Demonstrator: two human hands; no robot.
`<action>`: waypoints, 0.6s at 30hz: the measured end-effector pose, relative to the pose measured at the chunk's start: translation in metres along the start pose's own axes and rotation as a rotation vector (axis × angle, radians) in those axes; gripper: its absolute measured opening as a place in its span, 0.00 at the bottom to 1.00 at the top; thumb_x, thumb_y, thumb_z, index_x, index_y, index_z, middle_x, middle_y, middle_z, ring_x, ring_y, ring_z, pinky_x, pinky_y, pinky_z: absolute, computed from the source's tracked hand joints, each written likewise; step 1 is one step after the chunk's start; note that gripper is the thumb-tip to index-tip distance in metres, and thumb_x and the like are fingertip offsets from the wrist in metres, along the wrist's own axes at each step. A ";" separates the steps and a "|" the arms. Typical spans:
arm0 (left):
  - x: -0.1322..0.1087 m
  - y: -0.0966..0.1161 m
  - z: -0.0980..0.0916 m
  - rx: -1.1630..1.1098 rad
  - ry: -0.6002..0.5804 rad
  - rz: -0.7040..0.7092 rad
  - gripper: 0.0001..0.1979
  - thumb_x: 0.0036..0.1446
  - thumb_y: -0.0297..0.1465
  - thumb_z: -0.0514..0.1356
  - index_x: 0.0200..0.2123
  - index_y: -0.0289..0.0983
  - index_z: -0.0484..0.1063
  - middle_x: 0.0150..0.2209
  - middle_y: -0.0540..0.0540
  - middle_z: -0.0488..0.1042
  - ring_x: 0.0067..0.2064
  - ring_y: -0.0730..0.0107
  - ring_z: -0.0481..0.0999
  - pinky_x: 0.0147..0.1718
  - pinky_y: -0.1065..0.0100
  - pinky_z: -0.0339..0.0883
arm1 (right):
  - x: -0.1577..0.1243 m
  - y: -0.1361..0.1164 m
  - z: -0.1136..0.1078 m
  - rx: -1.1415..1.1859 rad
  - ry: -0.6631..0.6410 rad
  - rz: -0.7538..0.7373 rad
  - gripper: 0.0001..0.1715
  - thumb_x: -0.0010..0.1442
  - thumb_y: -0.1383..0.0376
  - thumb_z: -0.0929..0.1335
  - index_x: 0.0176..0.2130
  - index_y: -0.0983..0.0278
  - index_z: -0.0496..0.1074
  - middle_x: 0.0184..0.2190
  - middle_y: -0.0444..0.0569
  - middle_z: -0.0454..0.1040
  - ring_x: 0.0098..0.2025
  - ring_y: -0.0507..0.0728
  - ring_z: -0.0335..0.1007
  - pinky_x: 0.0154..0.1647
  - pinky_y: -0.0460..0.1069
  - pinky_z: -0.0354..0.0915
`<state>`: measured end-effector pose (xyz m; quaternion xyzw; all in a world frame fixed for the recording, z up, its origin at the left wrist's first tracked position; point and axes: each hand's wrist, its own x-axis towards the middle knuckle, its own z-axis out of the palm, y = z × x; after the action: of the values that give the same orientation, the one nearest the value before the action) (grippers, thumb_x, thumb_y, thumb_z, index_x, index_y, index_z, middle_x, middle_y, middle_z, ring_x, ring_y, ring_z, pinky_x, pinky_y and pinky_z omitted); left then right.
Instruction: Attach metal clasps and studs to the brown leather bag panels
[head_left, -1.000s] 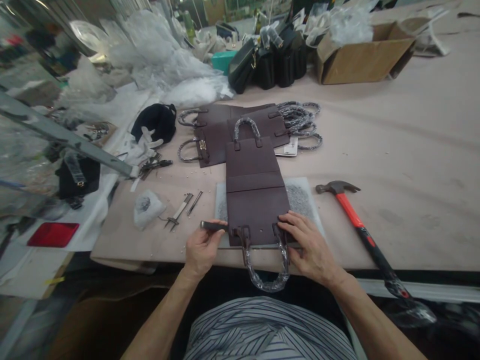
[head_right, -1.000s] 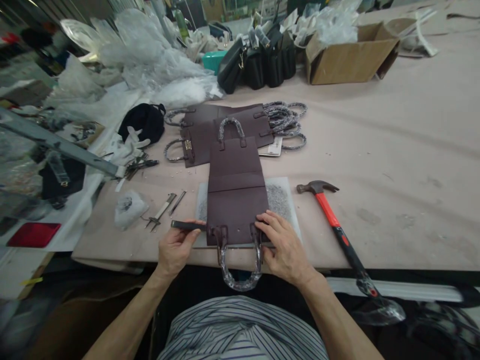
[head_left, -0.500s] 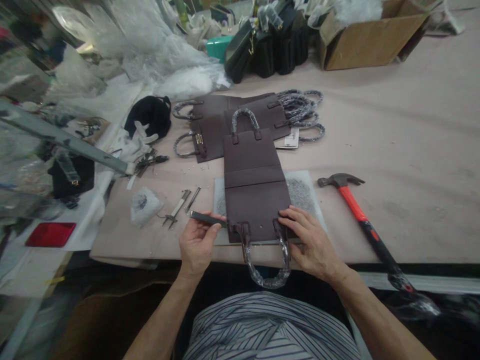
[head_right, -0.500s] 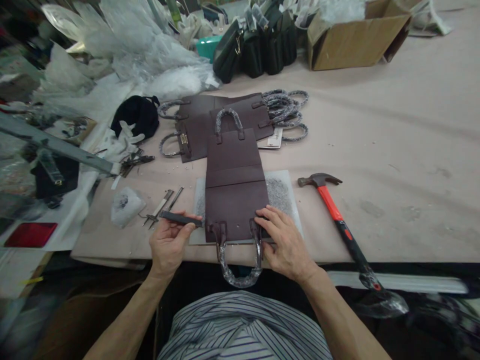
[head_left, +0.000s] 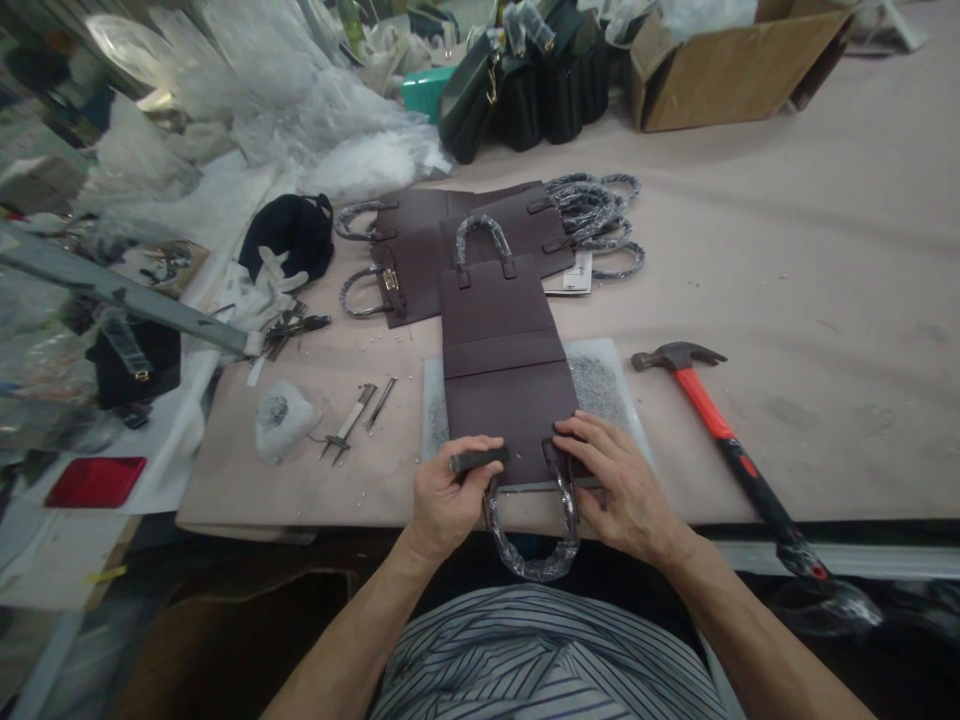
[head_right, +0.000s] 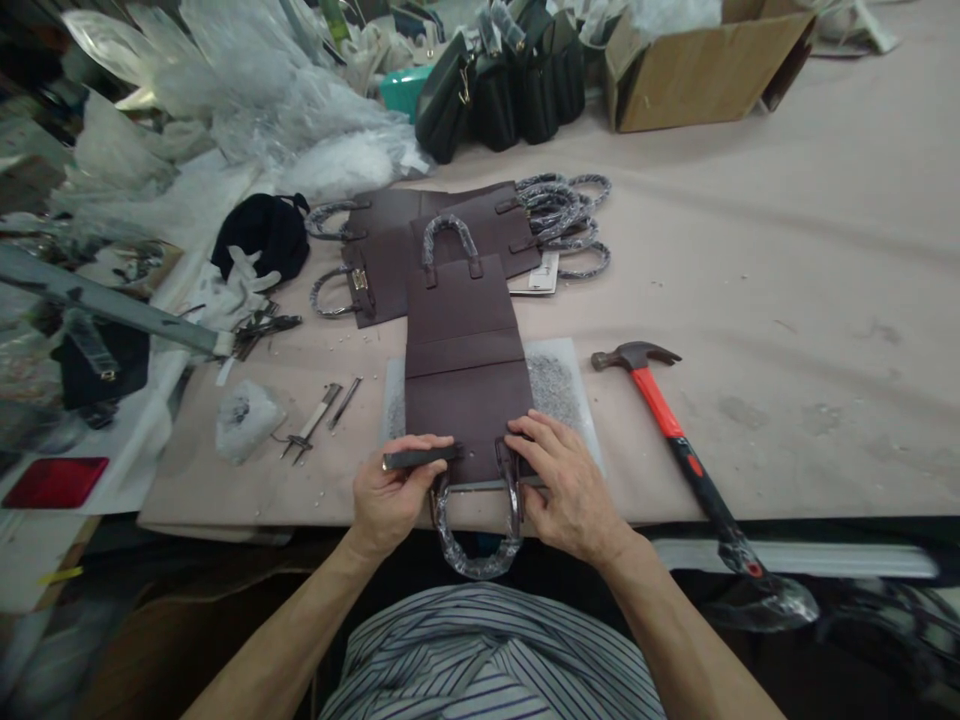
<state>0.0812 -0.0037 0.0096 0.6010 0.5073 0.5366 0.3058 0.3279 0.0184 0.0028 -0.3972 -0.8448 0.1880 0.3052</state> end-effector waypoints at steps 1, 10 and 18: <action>0.000 0.000 0.000 0.010 -0.004 0.004 0.07 0.58 0.25 0.67 0.40 0.37 0.75 0.41 0.44 0.84 0.43 0.64 0.85 0.49 0.62 0.79 | 0.000 0.000 0.000 -0.001 -0.001 0.003 0.33 0.51 0.73 0.66 0.57 0.65 0.69 0.60 0.57 0.70 0.67 0.68 0.59 0.66 0.68 0.62; 0.001 0.001 0.001 0.060 -0.052 0.051 0.05 0.59 0.26 0.66 0.40 0.37 0.75 0.40 0.42 0.84 0.42 0.63 0.85 0.45 0.63 0.81 | -0.001 0.001 0.002 0.007 0.001 0.017 0.34 0.50 0.73 0.66 0.58 0.63 0.69 0.61 0.56 0.69 0.67 0.69 0.58 0.66 0.69 0.61; 0.001 0.000 0.002 0.067 -0.061 0.095 0.07 0.58 0.25 0.66 0.41 0.37 0.75 0.40 0.43 0.84 0.42 0.64 0.85 0.45 0.64 0.81 | -0.001 0.002 0.001 0.001 -0.007 0.011 0.31 0.53 0.73 0.66 0.56 0.65 0.69 0.61 0.57 0.69 0.67 0.68 0.58 0.66 0.68 0.61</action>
<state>0.0833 -0.0029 0.0097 0.6502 0.4865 0.5146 0.2750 0.3287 0.0183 0.0001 -0.4012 -0.8434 0.1916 0.3016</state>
